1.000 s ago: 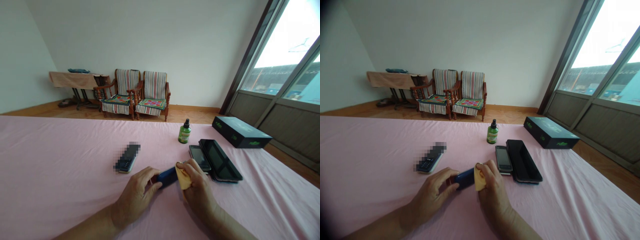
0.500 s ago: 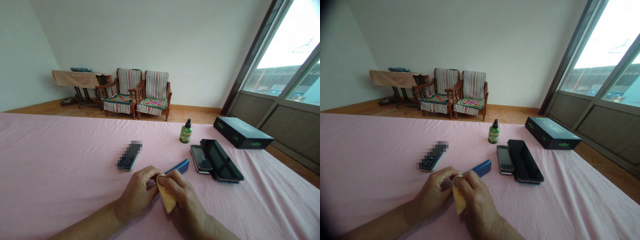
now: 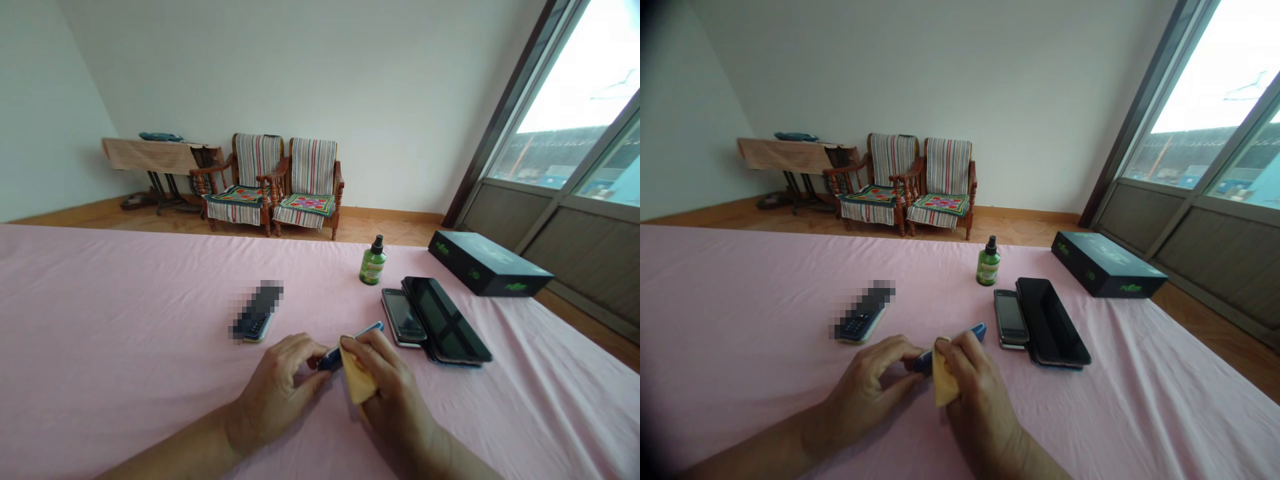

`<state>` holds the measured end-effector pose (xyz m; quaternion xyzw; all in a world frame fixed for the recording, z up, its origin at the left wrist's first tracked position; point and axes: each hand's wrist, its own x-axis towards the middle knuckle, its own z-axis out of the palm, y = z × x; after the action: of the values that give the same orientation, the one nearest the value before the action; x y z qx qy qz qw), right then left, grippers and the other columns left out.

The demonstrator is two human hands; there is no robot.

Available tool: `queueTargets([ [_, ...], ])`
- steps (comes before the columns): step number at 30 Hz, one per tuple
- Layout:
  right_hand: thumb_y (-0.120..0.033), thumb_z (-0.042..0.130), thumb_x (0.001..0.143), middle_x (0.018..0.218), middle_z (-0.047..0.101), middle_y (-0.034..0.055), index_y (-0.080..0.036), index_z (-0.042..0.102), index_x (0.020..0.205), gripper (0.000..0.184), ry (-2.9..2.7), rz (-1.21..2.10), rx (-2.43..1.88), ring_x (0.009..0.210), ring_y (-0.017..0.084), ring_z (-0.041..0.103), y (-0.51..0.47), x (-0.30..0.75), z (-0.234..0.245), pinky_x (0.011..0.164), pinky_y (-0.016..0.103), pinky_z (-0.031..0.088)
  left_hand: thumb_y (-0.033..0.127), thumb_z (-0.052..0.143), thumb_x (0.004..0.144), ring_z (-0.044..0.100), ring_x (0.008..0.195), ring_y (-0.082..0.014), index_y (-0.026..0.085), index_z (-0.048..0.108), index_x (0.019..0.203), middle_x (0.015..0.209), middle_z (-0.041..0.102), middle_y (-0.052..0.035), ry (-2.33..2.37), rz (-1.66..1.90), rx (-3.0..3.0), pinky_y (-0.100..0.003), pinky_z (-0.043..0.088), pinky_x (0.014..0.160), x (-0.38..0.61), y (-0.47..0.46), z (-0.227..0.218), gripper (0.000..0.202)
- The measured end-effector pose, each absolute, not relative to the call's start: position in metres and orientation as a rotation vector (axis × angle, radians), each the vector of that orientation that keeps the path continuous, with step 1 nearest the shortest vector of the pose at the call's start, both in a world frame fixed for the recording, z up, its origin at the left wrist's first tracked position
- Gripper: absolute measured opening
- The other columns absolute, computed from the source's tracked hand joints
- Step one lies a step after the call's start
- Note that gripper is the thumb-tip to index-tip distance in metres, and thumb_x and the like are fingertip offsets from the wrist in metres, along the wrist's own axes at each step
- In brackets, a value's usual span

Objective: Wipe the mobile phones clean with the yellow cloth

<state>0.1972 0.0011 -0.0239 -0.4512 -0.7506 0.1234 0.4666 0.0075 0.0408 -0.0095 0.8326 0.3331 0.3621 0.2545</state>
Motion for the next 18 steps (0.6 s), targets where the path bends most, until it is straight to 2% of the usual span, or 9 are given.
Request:
queueTargets([
  [11,0.005,0.042,0.063,0.088,0.058,0.0049,-0.016,0.066,0.106,0.054,-1.708,0.150,-1.297,0.075,0.016,0.058,0.016,0.220,-0.019,0.065,0.025,0.049,0.016,0.064,0.083,0.064,0.074,-0.0183,0.019,0.067,0.089,0.079,0.068,-0.0025,0.959,1.037,2.286,-0.026,0.049,0.069,0.008,0.042,-0.009,0.008],
  [18,0.004,0.042,0.060,0.085,0.059,0.0042,-0.016,0.067,0.101,0.052,-1.731,0.019,-1.394,0.071,0.017,0.061,0.020,0.234,-0.014,0.062,0.025,0.048,0.017,0.059,0.085,0.064,0.079,-0.0194,0.017,0.066,0.094,0.084,0.067,-0.0046,0.974,1.052,2.282,-0.029,0.050,0.073,0.007,0.042,-0.007,0.012],
])
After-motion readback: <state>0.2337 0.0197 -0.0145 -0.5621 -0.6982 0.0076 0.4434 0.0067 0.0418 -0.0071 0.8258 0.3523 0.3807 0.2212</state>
